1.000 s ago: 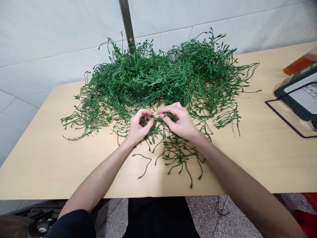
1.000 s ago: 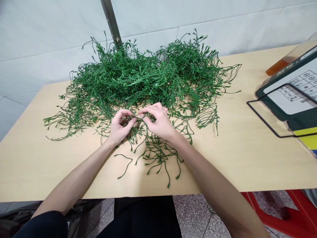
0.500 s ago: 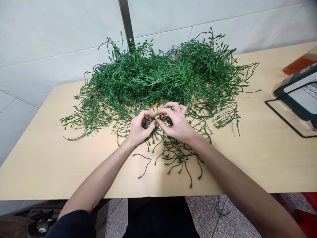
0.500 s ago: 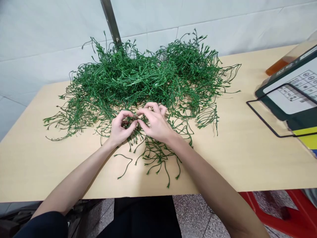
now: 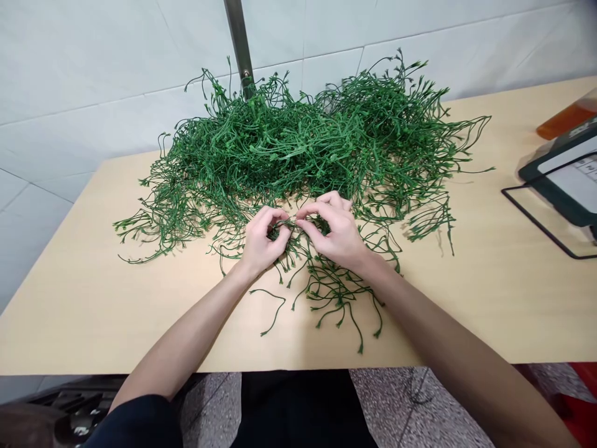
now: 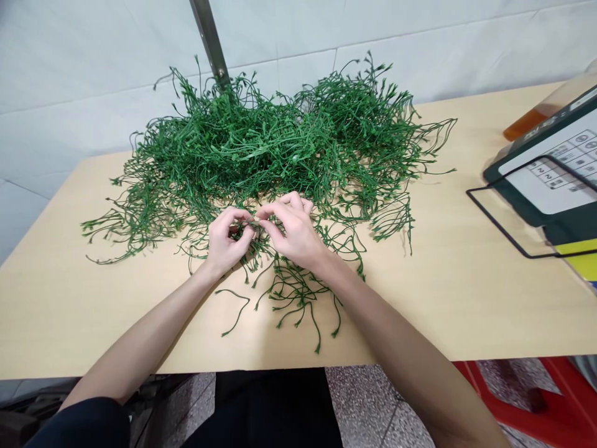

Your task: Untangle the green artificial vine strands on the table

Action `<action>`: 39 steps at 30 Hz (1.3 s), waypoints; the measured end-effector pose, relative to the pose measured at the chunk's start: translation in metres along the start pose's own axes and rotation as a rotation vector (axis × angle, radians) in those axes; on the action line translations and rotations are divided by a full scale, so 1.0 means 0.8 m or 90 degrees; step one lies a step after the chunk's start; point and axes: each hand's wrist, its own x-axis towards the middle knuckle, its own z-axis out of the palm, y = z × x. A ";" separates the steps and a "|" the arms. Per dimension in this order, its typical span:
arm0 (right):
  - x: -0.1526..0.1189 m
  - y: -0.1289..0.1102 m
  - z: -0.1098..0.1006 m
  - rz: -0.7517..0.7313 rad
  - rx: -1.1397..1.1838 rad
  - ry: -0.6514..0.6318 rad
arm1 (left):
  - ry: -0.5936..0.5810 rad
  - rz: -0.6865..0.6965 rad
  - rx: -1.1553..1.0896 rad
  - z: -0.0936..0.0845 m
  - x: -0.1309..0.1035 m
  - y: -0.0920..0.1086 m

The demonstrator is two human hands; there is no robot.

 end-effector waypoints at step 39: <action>0.044 0.045 0.026 0.265 0.445 -0.235 | -0.099 -0.279 -0.250 0.003 0.010 -0.022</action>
